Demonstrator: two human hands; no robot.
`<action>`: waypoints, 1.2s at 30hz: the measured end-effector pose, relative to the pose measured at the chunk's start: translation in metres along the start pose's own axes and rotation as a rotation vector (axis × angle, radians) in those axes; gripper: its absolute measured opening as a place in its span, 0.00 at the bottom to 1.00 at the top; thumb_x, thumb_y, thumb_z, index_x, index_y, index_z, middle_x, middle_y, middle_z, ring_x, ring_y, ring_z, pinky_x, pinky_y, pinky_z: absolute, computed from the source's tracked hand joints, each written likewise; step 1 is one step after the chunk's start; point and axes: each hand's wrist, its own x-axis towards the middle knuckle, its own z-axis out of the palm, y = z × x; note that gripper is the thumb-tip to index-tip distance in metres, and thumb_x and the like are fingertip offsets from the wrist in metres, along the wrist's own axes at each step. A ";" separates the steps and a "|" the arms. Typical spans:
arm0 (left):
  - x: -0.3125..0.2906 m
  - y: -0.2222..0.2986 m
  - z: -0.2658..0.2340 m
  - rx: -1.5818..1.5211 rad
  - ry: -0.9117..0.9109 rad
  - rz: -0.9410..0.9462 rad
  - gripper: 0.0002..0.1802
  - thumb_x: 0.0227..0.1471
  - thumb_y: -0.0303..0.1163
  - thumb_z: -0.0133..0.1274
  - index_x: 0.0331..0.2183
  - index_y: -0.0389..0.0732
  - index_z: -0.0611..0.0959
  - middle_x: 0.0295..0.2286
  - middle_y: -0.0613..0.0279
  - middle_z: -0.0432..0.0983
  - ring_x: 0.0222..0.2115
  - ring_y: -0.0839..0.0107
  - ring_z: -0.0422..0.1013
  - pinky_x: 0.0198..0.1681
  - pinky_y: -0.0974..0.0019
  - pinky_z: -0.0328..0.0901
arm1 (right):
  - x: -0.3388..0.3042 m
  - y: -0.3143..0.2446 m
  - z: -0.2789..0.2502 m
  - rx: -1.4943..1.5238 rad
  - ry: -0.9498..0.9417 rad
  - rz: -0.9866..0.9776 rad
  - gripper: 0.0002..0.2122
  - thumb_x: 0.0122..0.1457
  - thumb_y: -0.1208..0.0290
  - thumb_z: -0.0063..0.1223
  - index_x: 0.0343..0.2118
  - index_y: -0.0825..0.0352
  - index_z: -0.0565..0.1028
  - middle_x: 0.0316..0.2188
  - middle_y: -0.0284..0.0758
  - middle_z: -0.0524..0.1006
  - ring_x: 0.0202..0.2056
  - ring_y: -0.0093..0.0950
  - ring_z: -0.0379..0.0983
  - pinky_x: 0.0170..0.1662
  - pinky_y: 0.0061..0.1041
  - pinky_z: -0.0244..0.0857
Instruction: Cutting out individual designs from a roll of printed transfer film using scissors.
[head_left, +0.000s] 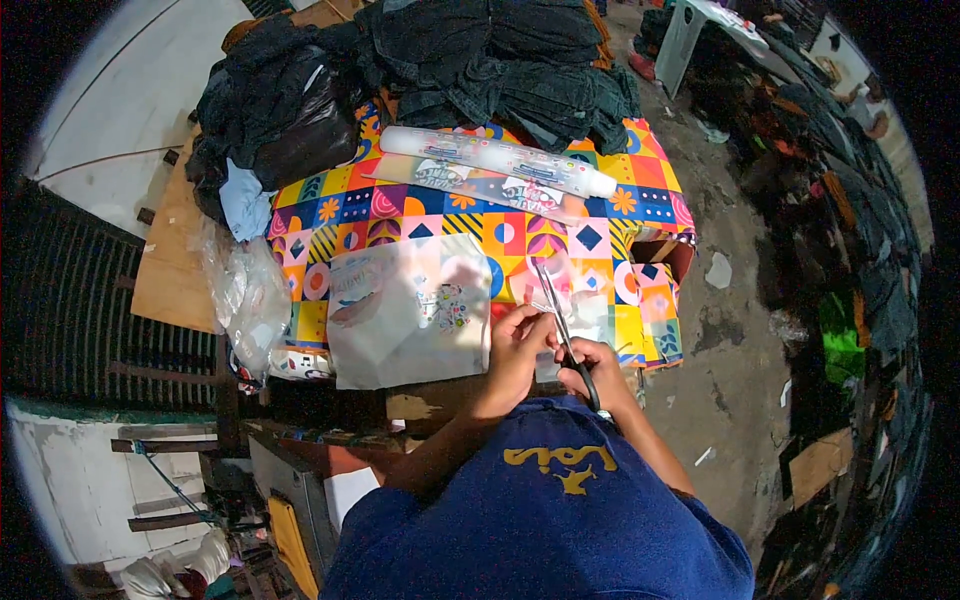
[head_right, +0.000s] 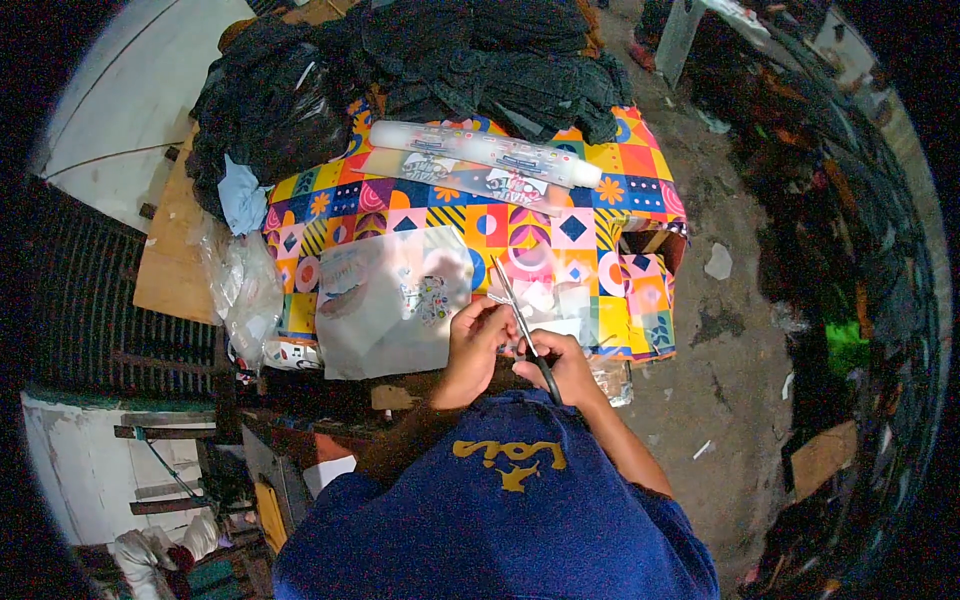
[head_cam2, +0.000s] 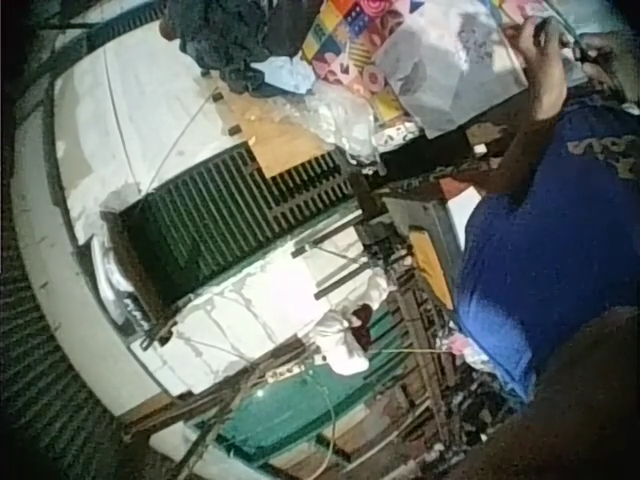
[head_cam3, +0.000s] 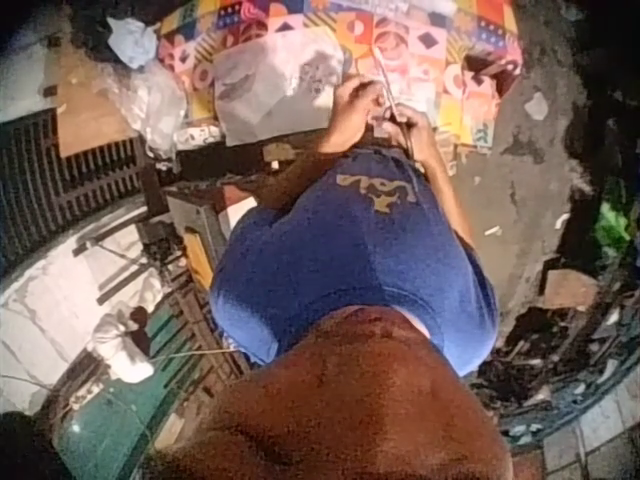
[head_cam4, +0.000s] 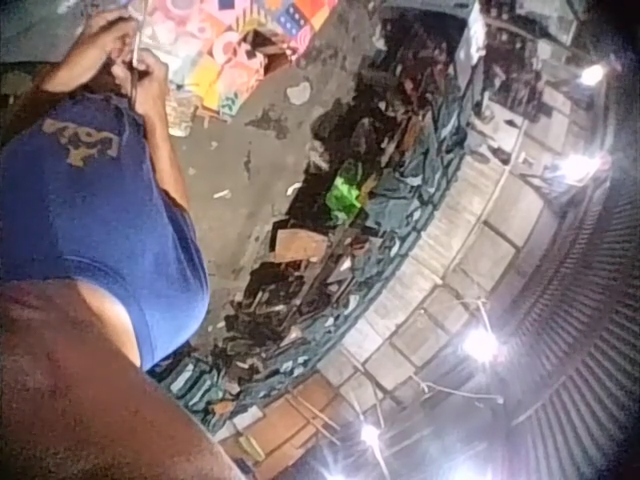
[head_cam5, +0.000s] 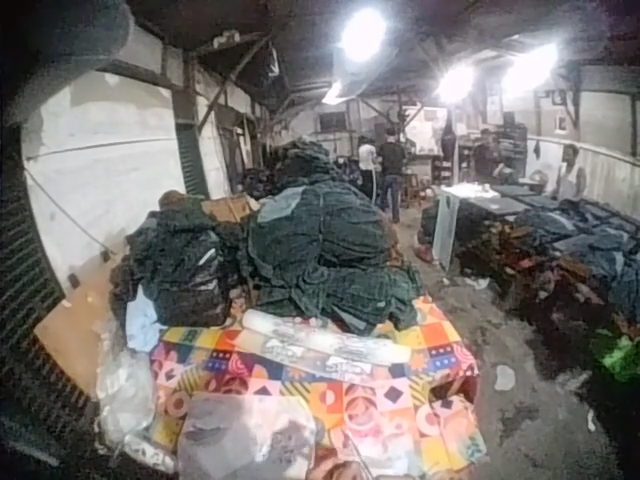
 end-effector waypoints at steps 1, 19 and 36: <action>-0.001 0.000 0.002 -0.082 0.033 -0.004 0.05 0.50 0.24 0.49 0.30 0.33 0.74 0.20 0.66 0.68 0.21 0.79 0.65 0.24 0.76 0.63 | 0.000 -0.001 0.000 -0.030 0.006 -0.038 0.10 0.45 0.71 0.61 0.27 0.67 0.71 0.15 0.24 0.66 0.20 0.14 0.57 0.24 0.16 0.52; 0.006 0.012 -0.005 0.068 0.003 -0.018 0.03 0.49 0.23 0.51 0.27 0.32 0.75 0.17 0.66 0.68 0.17 0.80 0.65 0.22 0.77 0.60 | 0.000 0.005 -0.002 0.084 -0.056 0.000 0.12 0.47 0.69 0.61 0.30 0.68 0.71 0.12 0.24 0.65 0.15 0.13 0.60 0.19 0.15 0.51; 0.015 0.034 -0.016 0.382 -0.121 -0.088 0.05 0.47 0.25 0.53 0.26 0.31 0.78 0.15 0.68 0.69 0.13 0.83 0.63 0.14 0.78 0.59 | 0.001 0.006 -0.009 0.015 -0.116 -0.112 0.16 0.48 0.62 0.60 0.30 0.70 0.69 0.13 0.26 0.66 0.14 0.14 0.60 0.16 0.14 0.52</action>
